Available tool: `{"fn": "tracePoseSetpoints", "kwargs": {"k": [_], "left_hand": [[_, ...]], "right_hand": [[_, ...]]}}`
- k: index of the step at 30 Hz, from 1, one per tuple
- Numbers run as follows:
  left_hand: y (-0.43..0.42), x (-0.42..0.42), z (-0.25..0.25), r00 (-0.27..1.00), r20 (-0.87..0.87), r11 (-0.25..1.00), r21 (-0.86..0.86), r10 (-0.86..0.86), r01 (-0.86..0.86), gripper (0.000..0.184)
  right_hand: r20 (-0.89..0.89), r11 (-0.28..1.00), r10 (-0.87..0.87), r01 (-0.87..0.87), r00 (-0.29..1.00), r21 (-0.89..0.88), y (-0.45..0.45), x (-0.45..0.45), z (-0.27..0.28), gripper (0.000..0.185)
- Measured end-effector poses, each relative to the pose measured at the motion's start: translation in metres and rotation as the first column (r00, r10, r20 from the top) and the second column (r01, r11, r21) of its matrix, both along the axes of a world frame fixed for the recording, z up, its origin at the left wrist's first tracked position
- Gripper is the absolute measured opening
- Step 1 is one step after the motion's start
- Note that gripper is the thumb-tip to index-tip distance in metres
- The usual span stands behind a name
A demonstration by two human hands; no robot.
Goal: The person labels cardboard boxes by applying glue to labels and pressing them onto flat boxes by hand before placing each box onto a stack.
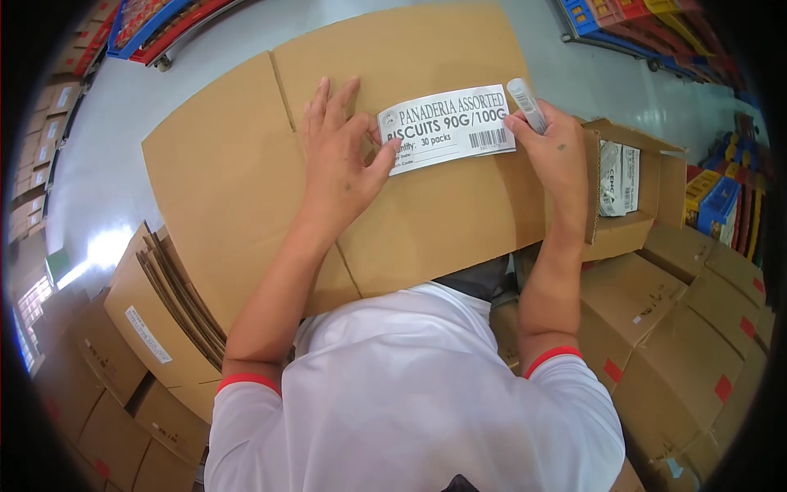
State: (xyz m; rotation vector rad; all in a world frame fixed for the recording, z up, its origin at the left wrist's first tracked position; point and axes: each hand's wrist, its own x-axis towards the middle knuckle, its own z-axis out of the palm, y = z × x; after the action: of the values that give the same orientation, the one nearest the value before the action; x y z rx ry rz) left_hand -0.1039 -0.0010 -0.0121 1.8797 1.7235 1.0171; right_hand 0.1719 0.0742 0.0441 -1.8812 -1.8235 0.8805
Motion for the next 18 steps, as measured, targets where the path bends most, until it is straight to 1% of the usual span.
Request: {"fn": "tracePoseSetpoints", "kwargs": {"k": [2,4,10,15,16,17,18], "left_hand": [[0.000,0.001,0.000,0.996,-0.085,1.000,-0.026,-0.012,0.010,0.022],[0.001,0.001,-0.001,0.996,-0.087,0.999,-0.029,-0.017,0.015,0.022],[0.000,0.003,-0.001,0.993,-0.121,0.999,-0.032,-0.020,0.016,0.023],[-0.001,0.003,-0.005,0.989,-0.150,1.000,-0.019,-0.015,0.012,0.025],[-0.001,0.003,-0.006,0.989,-0.150,1.000,-0.023,0.017,-0.021,0.025],[-0.002,0.003,-0.006,0.988,-0.150,0.998,-0.027,0.049,-0.053,0.030],[-0.003,0.003,-0.003,0.988,-0.148,0.998,-0.027,0.049,-0.054,0.030]], "right_hand": [[0.017,1.000,0.006,-0.006,1.000,0.007,0.001,0.000,-0.005,0.030],[0.041,0.999,0.019,-0.020,0.999,0.032,0.002,0.002,-0.010,0.031],[0.094,1.000,0.010,-0.011,0.996,0.013,0.003,0.001,-0.013,0.031],[0.094,0.999,0.012,-0.015,0.996,0.034,0.003,0.001,-0.015,0.032],[0.093,0.999,0.014,-0.018,0.996,0.043,0.002,0.000,-0.015,0.032],[0.095,0.999,0.014,-0.018,0.995,0.043,0.002,0.000,-0.013,0.032],[0.102,0.999,0.008,-0.012,0.995,0.038,0.002,-0.001,-0.011,0.035]]}}
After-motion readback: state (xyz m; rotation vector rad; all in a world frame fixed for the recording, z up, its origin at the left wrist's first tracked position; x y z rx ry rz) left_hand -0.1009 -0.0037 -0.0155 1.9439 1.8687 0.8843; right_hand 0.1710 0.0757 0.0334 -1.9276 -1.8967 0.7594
